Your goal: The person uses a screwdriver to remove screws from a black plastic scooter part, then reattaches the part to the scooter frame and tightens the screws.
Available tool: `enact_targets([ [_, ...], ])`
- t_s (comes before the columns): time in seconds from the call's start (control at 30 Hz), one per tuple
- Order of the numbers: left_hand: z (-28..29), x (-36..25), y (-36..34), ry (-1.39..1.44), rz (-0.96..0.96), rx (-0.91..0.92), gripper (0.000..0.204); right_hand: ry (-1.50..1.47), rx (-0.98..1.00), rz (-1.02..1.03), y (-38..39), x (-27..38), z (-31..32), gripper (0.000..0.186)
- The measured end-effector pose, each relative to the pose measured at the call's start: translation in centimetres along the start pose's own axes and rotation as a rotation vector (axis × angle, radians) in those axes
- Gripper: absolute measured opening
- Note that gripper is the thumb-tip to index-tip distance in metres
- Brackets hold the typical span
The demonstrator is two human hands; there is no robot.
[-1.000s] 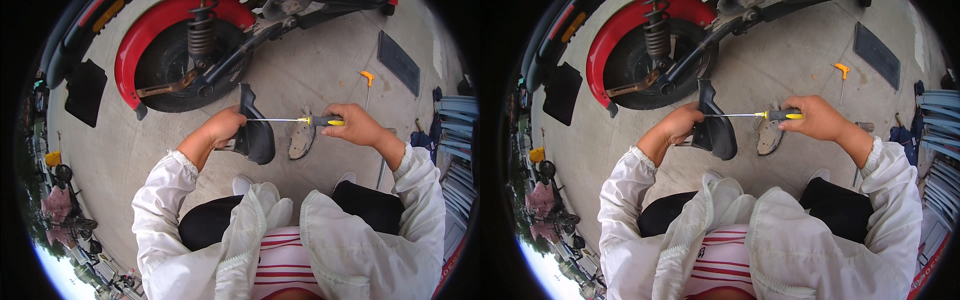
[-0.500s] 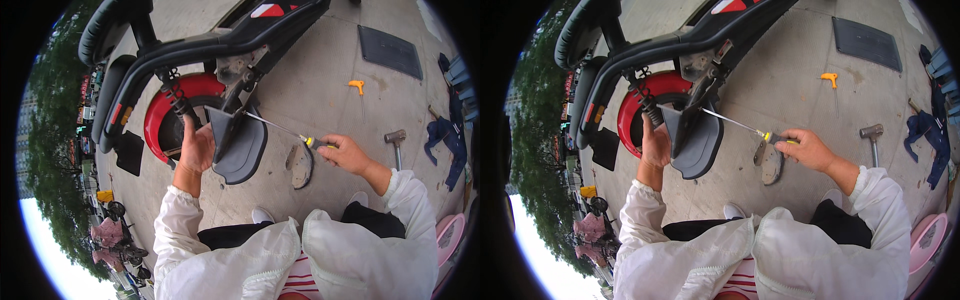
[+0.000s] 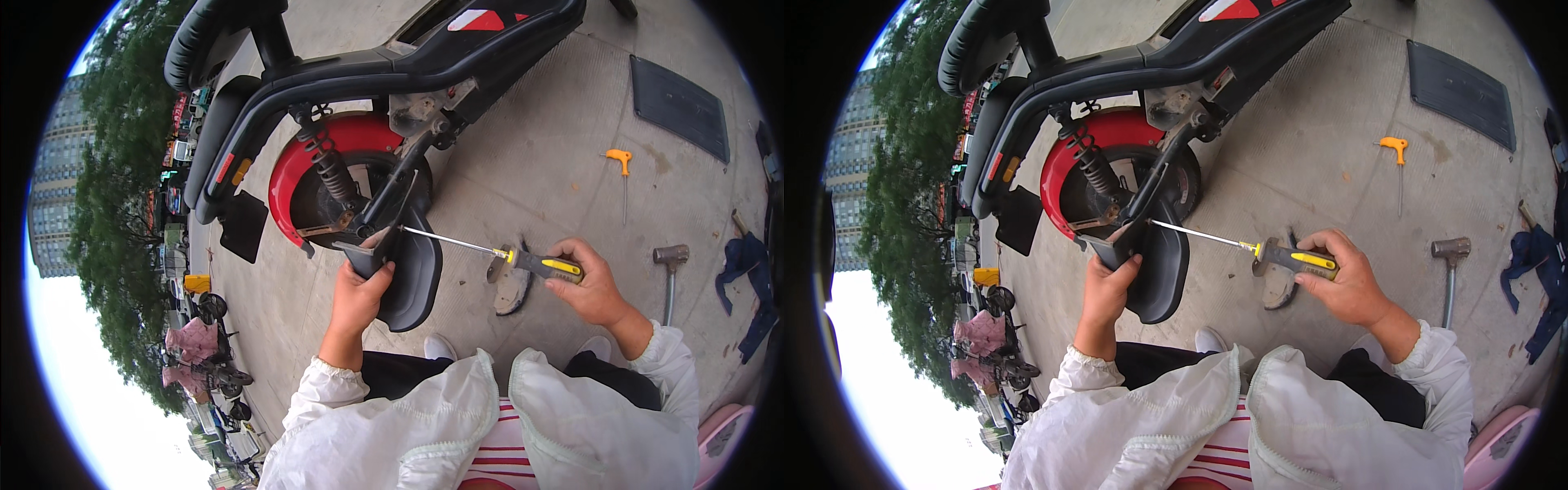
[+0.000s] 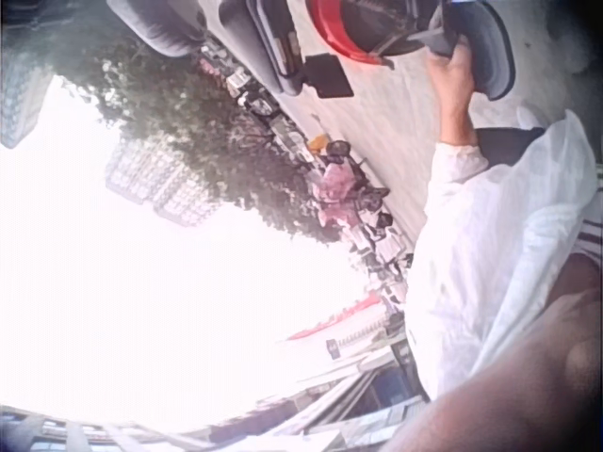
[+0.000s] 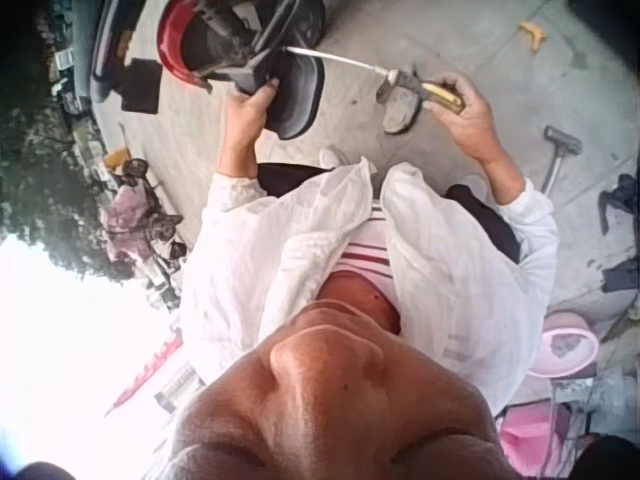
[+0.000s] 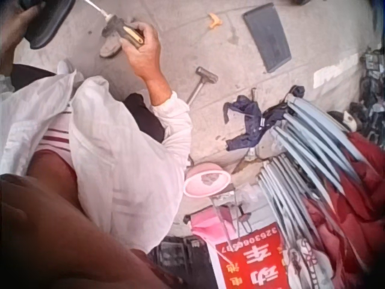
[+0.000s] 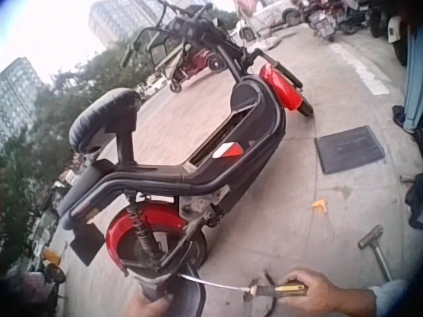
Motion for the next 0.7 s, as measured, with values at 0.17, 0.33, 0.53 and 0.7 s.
enact_targets([
  [0.17,-0.5,-1.4,0.5,-0.067,-0.095,-0.074,0.049,0.004,-0.119,0.046,-0.1,0.5,1.4,0.023],
  [0.33,-1.5,-5.6,1.3,-0.304,-0.51,0.026,0.056,-0.571,0.137,-0.406,-0.2,-6.0,-0.1,0.037],
  [0.53,-0.5,-5.8,1.7,-0.329,-0.591,0.013,0.058,-0.743,0.24,-0.279,-0.2,-3.9,-1.8,0.035],
  [0.7,0.0,-5.6,1.8,-0.287,-0.537,0.014,0.06,-0.546,0.099,-0.147,-0.8,-4.4,0.0,0.035],
])
Point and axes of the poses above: each hand's wrist, its own y-axis away from the middle knuckle, its own z-axis out of the back of the hand, x = y × z, the point moved 9 cm from there along -y, towards the middle knuckle, and after that the axes turned 12 degrees about -z, right-handed, at the moved point
